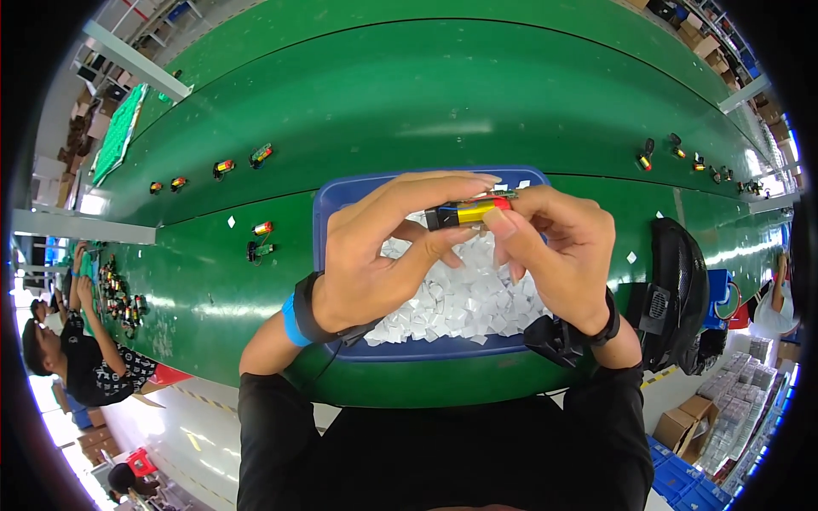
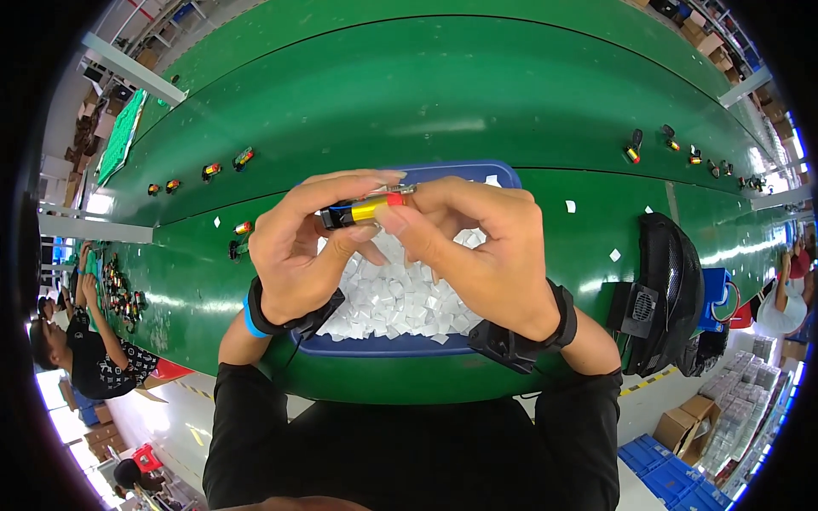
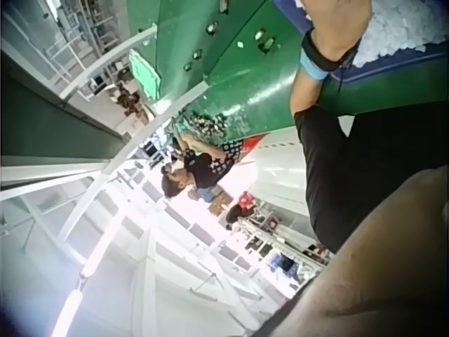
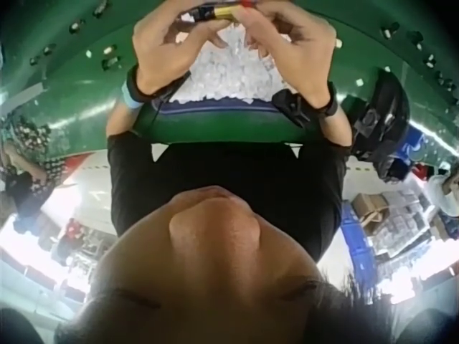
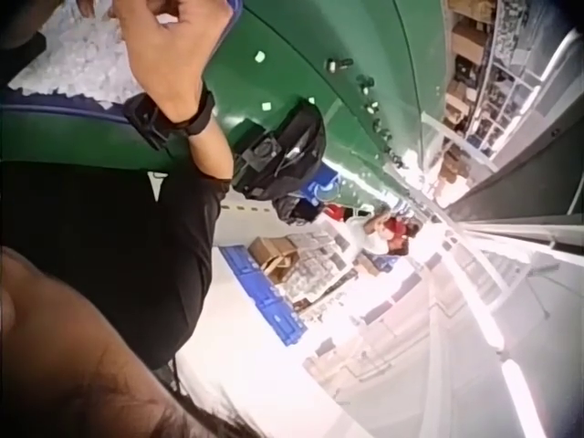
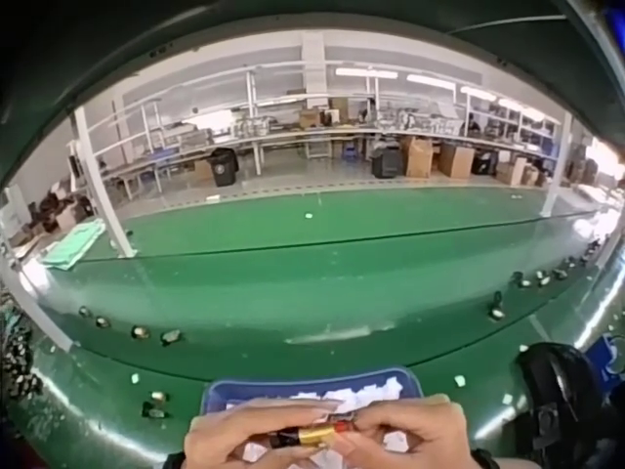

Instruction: Assembling small cylindrical parts by joining bases and caps at a factory workbench.

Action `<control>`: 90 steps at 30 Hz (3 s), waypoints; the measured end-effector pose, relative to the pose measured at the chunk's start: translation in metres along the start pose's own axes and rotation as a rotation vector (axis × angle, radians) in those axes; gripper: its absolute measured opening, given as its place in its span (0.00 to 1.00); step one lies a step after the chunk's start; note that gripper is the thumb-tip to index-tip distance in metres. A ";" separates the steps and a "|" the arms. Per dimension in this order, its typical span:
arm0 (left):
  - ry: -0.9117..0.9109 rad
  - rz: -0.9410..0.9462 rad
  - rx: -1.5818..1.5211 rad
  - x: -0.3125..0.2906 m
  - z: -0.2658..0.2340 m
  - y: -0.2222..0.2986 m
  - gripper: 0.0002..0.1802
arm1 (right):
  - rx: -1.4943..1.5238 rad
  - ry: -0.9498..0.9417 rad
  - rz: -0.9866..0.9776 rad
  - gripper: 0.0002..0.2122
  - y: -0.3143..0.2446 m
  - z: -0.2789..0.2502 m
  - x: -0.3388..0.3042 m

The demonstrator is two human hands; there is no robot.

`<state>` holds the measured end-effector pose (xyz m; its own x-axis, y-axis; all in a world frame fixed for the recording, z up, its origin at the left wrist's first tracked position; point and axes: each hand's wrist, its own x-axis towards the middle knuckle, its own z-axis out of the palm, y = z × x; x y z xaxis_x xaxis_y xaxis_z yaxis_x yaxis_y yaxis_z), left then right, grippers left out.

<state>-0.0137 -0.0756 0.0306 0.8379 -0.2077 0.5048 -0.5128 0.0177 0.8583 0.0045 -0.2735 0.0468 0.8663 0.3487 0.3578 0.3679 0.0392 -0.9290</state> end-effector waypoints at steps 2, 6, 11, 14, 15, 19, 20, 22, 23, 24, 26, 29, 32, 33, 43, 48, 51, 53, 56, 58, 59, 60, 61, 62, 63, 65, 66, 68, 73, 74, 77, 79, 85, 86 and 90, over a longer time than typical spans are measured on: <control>0.003 -0.002 0.016 -0.001 0.002 0.002 0.23 | 0.033 0.006 0.063 0.06 -0.002 0.000 -0.001; 0.050 -0.064 -0.049 0.001 0.006 0.008 0.22 | -0.006 -0.042 -0.027 0.06 0.002 -0.004 0.002; -0.034 -0.052 0.056 0.000 -0.005 0.013 0.20 | -0.015 -0.060 0.011 0.06 0.003 -0.007 0.001; -0.073 -0.059 0.072 0.005 -0.010 0.020 0.19 | -0.261 -0.120 -0.336 0.09 0.008 -0.014 0.006; -0.079 -0.251 -0.119 0.009 -0.013 0.022 0.18 | -0.261 -0.123 -0.337 0.09 0.007 -0.016 0.006; -0.134 -0.672 -0.527 0.015 -0.022 0.021 0.17 | -0.540 0.024 -0.505 0.15 -0.001 -0.020 0.011; -0.191 -0.715 -0.552 0.014 -0.024 0.020 0.18 | -0.562 -0.024 -0.533 0.17 0.001 -0.017 0.012; -0.250 -0.760 -0.577 0.016 -0.026 0.019 0.18 | -0.606 -0.122 -0.587 0.20 0.007 -0.014 0.014; -0.267 -0.781 -0.601 0.017 -0.027 0.020 0.19 | -0.607 -0.120 -0.584 0.20 0.009 -0.014 0.013; -0.284 -0.803 -0.625 0.019 -0.028 0.021 0.19 | -0.597 -0.116 -0.596 0.21 0.011 -0.015 0.013; -0.292 -0.822 -0.647 0.019 -0.028 0.022 0.20 | -0.571 -0.116 -0.627 0.22 0.015 -0.015 0.014; -0.271 -0.732 -0.502 0.016 -0.023 0.021 0.20 | -0.519 -0.116 -0.660 0.20 0.022 -0.013 0.016; -0.238 -0.744 -0.456 0.013 -0.021 0.015 0.20 | -0.506 -0.116 -0.676 0.19 0.024 -0.011 0.016; -0.222 -0.750 -0.431 0.012 -0.021 0.014 0.20 | -0.515 -0.114 -0.680 0.18 0.024 -0.009 0.016; -0.213 -0.739 -0.432 0.017 -0.022 0.003 0.14 | -0.488 -0.093 -0.666 0.17 0.039 -0.013 0.016; -0.114 -0.734 -0.300 0.027 -0.028 -0.014 0.14 | -0.584 -0.151 -0.505 0.23 0.041 -0.024 0.023; -0.076 -0.711 -0.120 0.041 -0.056 -0.037 0.14 | -0.555 -0.184 -0.183 0.28 0.042 -0.037 0.035; 0.009 -0.754 0.029 0.058 -0.087 -0.057 0.16 | -0.742 -0.065 -0.062 0.29 0.056 -0.066 0.055; 0.105 -0.797 -0.021 0.065 -0.140 -0.109 0.18 | -1.180 0.173 0.142 0.28 0.133 -0.173 0.093; 0.133 -0.846 0.093 0.056 -0.170 -0.134 0.19 | -1.418 0.374 0.310 0.21 0.184 -0.252 0.093; 0.167 -0.923 0.205 0.045 -0.186 -0.149 0.20 | -1.408 0.474 0.354 0.18 0.211 -0.277 0.084; 0.153 -0.975 0.285 0.053 -0.181 -0.172 0.21 | -1.446 0.719 0.244 0.19 0.246 -0.356 0.058; 0.209 -0.999 0.303 0.032 -0.202 -0.179 0.21 | -1.504 0.824 0.180 0.21 0.260 -0.349 0.052; 0.165 -0.953 0.481 0.019 -0.221 -0.183 0.23 | -1.566 0.840 0.179 0.21 0.265 -0.346 0.048; 0.116 -0.912 0.658 0.006 -0.242 -0.185 0.24 | -1.628 0.858 0.176 0.21 0.270 -0.345 0.047; 0.036 -0.842 0.806 0.005 -0.249 -0.193 0.25 | -1.635 0.771 0.191 0.23 0.285 -0.388 0.023; 0.155 -0.730 0.928 0.002 -0.248 -0.192 0.25 | -1.635 0.769 0.176 0.23 0.293 -0.399 0.015; 0.394 -0.499 1.178 -0.002 -0.236 -0.181 0.26 | -1.206 0.539 0.286 0.20 0.298 -0.391 0.010; 0.286 -0.578 0.505 0.021 -0.184 -0.068 0.24 | -1.179 0.396 0.449 0.15 0.252 -0.342 0.023; 0.186 -0.600 0.408 0.019 -0.176 -0.048 0.22 | -1.237 0.390 0.465 0.14 0.237 -0.322 0.023; 0.060 -0.592 0.261 0.018 -0.146 -0.014 0.19 | -1.294 0.341 0.373 0.14 0.194 -0.269 0.031; -0.001 -0.583 0.239 0.027 -0.122 0.000 0.17 | -1.163 0.314 0.202 0.12 0.155 -0.226 0.038; -0.093 -0.500 0.164 0.015 -0.061 -0.001 0.16 | -0.709 0.099 -0.308 0.04 0.048 -0.056 0.040; -0.066 -0.382 0.218 0.015 -0.050 0.000 0.17 | -0.655 0.034 -0.388 0.05 0.044 -0.043 0.033; -0.088 -0.131 0.333 0.007 -0.024 0.007 0.21 | -0.689 -0.088 -0.625 0.10 0.026 -0.021 0.009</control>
<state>-0.0068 -0.0537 0.0426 0.8886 -0.2707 0.3703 -0.4471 -0.3308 0.8310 0.0290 -0.2885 0.0277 0.4248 0.5227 0.7392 0.9023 -0.3102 -0.2993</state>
